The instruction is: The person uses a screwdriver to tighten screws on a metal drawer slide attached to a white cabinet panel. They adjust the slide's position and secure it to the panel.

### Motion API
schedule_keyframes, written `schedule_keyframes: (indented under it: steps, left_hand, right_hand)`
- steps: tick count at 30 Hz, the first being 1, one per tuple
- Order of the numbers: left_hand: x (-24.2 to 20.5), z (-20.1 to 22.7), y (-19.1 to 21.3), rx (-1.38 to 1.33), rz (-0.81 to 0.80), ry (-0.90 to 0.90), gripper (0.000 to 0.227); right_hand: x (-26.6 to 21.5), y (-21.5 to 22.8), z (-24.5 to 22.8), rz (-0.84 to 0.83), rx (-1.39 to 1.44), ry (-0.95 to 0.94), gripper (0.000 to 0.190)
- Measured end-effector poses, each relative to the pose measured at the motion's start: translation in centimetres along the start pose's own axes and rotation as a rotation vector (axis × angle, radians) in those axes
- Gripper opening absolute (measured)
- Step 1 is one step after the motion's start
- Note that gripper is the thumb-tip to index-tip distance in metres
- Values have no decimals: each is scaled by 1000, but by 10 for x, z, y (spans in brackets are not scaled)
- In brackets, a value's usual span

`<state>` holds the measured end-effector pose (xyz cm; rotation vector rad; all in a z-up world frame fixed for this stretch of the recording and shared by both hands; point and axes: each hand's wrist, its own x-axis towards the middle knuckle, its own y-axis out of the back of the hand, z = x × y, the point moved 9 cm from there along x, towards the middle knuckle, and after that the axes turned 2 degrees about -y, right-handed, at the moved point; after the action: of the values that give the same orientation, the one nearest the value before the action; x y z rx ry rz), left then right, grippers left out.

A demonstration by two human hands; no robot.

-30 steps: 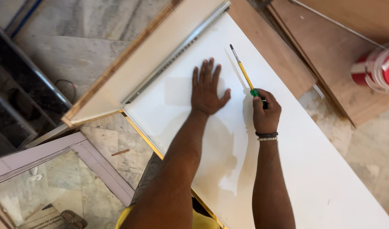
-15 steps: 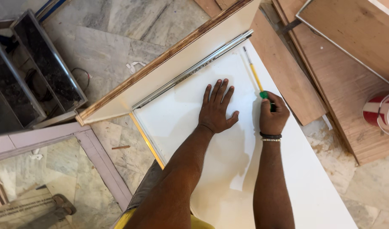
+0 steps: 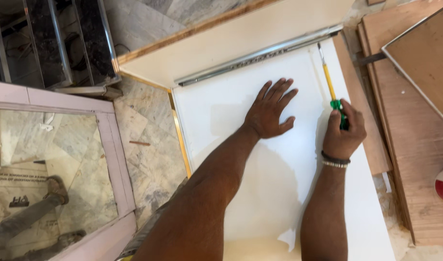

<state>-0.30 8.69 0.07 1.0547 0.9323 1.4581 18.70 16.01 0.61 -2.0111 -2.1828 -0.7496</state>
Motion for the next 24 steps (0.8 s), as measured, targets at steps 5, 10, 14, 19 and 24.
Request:
schedule_keyframes:
  steps: [5,10,14,19,24]
  left_hand:
    - [0,1,2,11,24,-4,76]
    - [0,1,2,17,13,3,75]
    - [0,3,1,18,9,-1,75]
    - [1,2,1,30,-13,-4,76]
    - [1,1,2,3,-16,-6,76]
  right_hand:
    - [-1,-2,0,-41,44,2,27]
    - [-3,-15,-9,-77,50,30,30]
    - [-3,-19,-15,-55,54,13,31]
    - [-3,-25,-18,-42,48,-34,31]
    - [-5,-29,-26,-19,-5,15,31]
